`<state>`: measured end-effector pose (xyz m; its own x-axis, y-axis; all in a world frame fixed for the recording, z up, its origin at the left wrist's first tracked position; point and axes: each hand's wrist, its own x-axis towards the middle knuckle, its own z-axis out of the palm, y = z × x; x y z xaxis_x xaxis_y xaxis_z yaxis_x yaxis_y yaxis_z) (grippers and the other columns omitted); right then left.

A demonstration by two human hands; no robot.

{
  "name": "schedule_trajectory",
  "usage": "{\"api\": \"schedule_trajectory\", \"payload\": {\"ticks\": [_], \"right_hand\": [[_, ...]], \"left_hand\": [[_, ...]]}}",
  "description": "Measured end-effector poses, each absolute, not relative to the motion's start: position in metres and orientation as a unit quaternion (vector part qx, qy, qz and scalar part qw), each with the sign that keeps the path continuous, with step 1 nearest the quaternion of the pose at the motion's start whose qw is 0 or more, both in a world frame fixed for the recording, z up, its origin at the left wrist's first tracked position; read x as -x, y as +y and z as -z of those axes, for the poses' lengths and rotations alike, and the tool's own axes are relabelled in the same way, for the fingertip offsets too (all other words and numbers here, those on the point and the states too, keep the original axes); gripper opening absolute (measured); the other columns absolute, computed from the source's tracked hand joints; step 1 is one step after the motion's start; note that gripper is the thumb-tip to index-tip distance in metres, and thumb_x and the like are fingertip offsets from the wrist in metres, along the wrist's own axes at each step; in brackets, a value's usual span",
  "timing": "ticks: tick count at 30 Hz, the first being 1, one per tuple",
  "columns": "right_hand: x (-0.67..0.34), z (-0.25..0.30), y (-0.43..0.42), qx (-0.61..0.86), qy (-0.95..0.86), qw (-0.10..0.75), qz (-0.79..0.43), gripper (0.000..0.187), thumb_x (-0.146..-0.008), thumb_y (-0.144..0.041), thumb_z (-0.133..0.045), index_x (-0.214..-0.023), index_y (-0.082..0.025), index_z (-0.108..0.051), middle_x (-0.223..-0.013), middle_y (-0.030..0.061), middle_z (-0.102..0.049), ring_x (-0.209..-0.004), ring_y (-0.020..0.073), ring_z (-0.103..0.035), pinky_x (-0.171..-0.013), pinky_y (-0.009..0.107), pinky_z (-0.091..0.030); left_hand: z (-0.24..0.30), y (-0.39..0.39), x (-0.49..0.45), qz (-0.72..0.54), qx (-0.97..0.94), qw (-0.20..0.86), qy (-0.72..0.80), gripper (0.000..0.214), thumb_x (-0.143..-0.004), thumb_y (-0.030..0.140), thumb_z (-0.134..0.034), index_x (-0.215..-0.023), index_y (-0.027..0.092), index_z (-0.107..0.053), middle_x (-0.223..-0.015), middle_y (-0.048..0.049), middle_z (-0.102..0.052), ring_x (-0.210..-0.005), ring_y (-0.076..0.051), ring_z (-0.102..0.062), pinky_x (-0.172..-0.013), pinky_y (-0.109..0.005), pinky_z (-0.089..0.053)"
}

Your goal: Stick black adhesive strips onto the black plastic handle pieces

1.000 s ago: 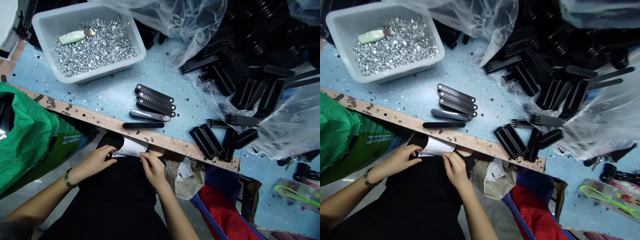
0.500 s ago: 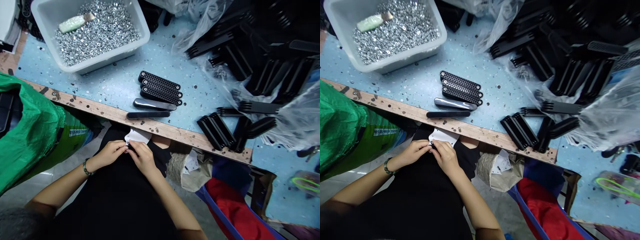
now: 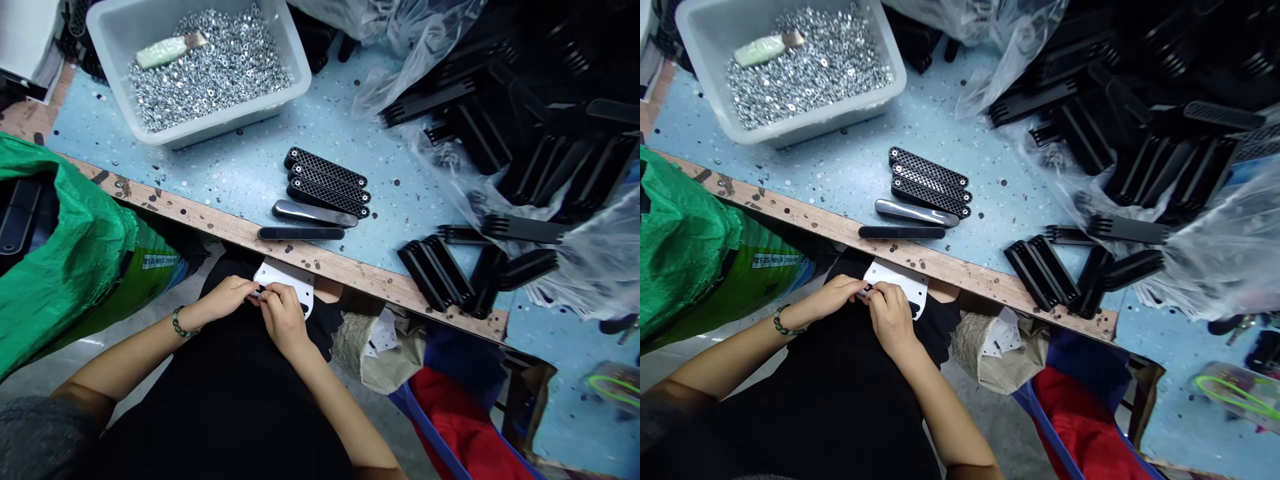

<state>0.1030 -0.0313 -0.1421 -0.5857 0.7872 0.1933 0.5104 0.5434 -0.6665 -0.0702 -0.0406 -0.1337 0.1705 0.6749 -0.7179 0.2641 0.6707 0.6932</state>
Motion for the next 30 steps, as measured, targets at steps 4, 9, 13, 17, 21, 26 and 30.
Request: {"api": "schedule_trajectory", "payload": {"ticks": [4,9,13,17,21,26,30], "right_hand": [[-0.11,0.131,-0.027,0.326,-0.811,0.263,-0.408,0.011,-0.09,-0.008,-0.051,-0.089,-0.018,-0.054,-0.092,0.0074,-0.061,-0.088,0.0182,-0.056,-0.076,0.034,-0.05],[-0.141,0.092,0.012,0.382,-0.525,0.467,-0.6,0.006,-0.094,-0.017,-0.051,-0.093,-0.023,-0.052,-0.081,0.0004,-0.055,-0.077,0.0126,-0.058,-0.075,0.03,-0.052],[-0.141,0.068,0.037,0.386,-0.591,0.422,-0.569,0.009,-0.093,-0.016,-0.053,-0.096,-0.023,-0.059,-0.085,0.002,-0.06,-0.079,0.0122,-0.059,-0.072,0.027,-0.052],[-0.115,0.058,0.043,0.298,-0.748,0.323,-0.497,0.014,-0.091,-0.009,-0.054,-0.097,-0.02,-0.062,-0.085,0.0033,-0.064,-0.083,0.0126,-0.062,-0.074,0.026,-0.055],[-0.1,0.052,0.053,0.323,-0.822,0.365,-0.295,0.023,-0.09,-0.012,-0.057,-0.112,-0.018,-0.062,-0.109,0.0116,-0.062,-0.093,0.0157,-0.064,-0.082,0.031,-0.057],[-0.107,0.047,0.076,0.283,-0.878,0.355,-0.15,0.041,-0.086,-0.012,-0.064,-0.125,-0.018,-0.056,-0.104,0.0096,-0.068,-0.097,0.02,-0.063,-0.082,0.035,-0.056],[-0.116,0.046,0.11,0.255,-0.882,0.358,-0.171,0.035,-0.085,-0.002,-0.059,-0.119,-0.014,-0.057,-0.105,0.0111,-0.069,-0.093,0.0177,-0.064,-0.076,0.03,-0.055]], "left_hand": [[0.142,-0.04,0.078,-0.126,-0.403,0.624,0.658,0.05,-0.091,0.05,-0.034,-0.065,0.013,-0.057,-0.067,-0.004,-0.061,-0.063,-0.013,-0.053,-0.062,-0.023,-0.038],[0.129,-0.045,0.098,-0.078,-0.482,0.537,0.688,0.043,-0.09,0.046,-0.044,-0.067,0.013,-0.06,-0.075,-0.0074,-0.063,-0.073,-0.018,-0.055,-0.071,-0.028,-0.038],[0.087,-0.038,0.098,-0.144,-0.54,0.485,0.673,0.036,-0.089,0.046,-0.053,-0.114,0.021,-0.062,-0.108,-0.0058,-0.064,-0.093,-0.018,-0.059,-0.08,-0.027,-0.045],[0.052,-0.017,0.081,-0.297,-0.505,0.574,0.572,0.024,-0.092,0.039,-0.052,-0.094,0.017,-0.061,-0.088,-0.003,-0.062,-0.078,-0.01,-0.06,-0.071,-0.019,-0.049],[0.048,0.009,0.068,-0.387,-0.446,0.554,0.588,0.023,-0.089,0.034,-0.056,-0.077,0.015,-0.057,-0.075,-0.0016,-0.06,-0.07,-0.009,-0.06,-0.066,-0.018,-0.05],[0.047,0.032,0.067,-0.442,-0.392,0.555,0.586,0.024,-0.088,0.036,-0.057,-0.075,0.016,-0.056,-0.07,-0.0012,-0.06,-0.065,-0.008,-0.058,-0.062,-0.018,-0.05],[0.041,0.054,0.083,-0.42,-0.498,0.441,0.617,0.023,-0.089,0.038,-0.056,-0.093,0.018,-0.066,-0.116,-0.0082,-0.06,-0.106,-0.017,-0.06,-0.086,-0.025,-0.053]]}}
